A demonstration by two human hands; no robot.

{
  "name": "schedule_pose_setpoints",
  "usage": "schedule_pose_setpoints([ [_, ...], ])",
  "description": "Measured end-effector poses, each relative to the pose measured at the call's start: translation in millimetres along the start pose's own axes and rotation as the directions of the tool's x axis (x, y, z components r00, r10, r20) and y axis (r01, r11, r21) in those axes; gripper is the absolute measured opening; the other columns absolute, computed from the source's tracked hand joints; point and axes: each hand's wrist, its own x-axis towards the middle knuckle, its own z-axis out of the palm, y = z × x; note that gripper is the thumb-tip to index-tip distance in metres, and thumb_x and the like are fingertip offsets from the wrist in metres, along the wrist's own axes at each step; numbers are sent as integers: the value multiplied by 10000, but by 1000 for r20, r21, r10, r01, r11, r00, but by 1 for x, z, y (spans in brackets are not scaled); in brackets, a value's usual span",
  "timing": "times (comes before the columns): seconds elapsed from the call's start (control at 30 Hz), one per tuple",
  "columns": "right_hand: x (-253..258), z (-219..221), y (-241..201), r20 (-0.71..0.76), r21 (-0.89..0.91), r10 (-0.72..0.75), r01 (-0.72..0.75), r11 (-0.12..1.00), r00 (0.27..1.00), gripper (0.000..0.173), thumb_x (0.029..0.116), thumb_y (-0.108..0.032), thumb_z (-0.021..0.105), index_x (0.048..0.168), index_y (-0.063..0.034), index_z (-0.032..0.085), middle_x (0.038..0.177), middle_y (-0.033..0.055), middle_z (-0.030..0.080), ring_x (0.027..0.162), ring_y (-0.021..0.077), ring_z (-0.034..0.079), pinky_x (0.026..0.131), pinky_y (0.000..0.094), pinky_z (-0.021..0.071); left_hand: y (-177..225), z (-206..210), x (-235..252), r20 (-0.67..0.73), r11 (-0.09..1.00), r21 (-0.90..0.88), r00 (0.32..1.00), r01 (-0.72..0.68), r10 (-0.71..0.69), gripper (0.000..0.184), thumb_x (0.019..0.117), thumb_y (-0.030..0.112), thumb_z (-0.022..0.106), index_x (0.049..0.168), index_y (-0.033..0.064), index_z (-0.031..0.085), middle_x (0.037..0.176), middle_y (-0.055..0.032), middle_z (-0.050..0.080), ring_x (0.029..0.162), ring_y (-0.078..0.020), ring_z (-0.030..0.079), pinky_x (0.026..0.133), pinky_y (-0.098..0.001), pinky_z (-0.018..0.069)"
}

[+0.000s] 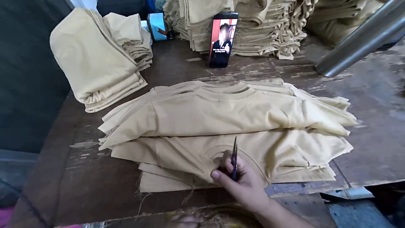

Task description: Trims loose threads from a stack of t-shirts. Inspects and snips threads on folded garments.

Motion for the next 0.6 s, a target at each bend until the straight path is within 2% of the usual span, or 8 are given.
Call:
schedule_pose_setpoints([
  [0.07,-1,-5,2,-29,45,56,-55,997,998,151,959,-78,663,934,-159,537,822,-103,606,704,-61,540,611,112,445,1,-5,1,-161,998,46,986,-43,50,267,1017,225,612,1217,110,746,1099,-72,776,1141,-269,707,1056,-512,491],
  [0.1,-2,-6,3,-33,65,73,-71,995,997,157,956,-79,666,933,-161,535,819,-98,607,694,-54,537,604,116,440,2,-7,3,-260,996,75,964,-38,56,257,1022,237,605,1192,115,754,1065,-54,782,1138,-246,706,1058,-483,488],
  [0.2,-3,-8,0,-22,59,82,-81,995,996,142,966,-93,665,947,-149,536,871,-66,650,710,-32,574,613,129,466,-2,-10,15,-437,985,163,899,51,26,271,1014,283,598,1140,120,773,976,-27,783,1030,-216,719,923,-425,535],
  [0.27,-7,-16,-8,30,-83,3,0,997,1000,89,995,-134,645,1014,-110,562,1057,2,730,874,41,691,731,202,573,-7,-7,22,-462,981,185,886,62,31,267,1015,265,582,1136,125,774,996,-28,780,1018,-211,716,896,-397,547],
  [0.3,-10,-26,-15,77,-190,-65,79,979,995,94,1012,-156,626,1036,-94,561,1170,45,717,1007,109,712,829,270,611,-10,-6,23,-471,981,189,881,52,44,264,1020,253,572,1125,124,777,1003,-30,779,1019,-204,715,899,-375,550],
  [0.37,-18,-53,-32,94,-385,-161,185,904,983,93,1025,-209,615,1028,-146,547,1284,25,663,1172,153,667,954,322,590,-12,-5,23,-526,986,165,849,37,56,251,1024,250,582,1070,116,790,958,-29,780,988,-170,713,890,-321,546],
  [0.47,-32,-104,-56,23,-564,-183,163,810,983,114,1005,-253,654,1031,-199,557,1256,-34,688,1138,136,685,941,303,588,-16,-5,20,-694,990,137,712,-16,108,188,997,318,664,974,154,753,868,19,728,944,-84,655,880,-233,500],
  [0.6,-50,-153,-69,-9,-750,-81,47,660,997,238,966,-260,663,1115,-105,561,1257,26,709,1089,81,677,906,242,552,-24,-4,37,-772,956,283,574,-75,273,178,999,321,672,1138,214,698,1119,110,717,1152,-46,582,1021,-219,408],
])
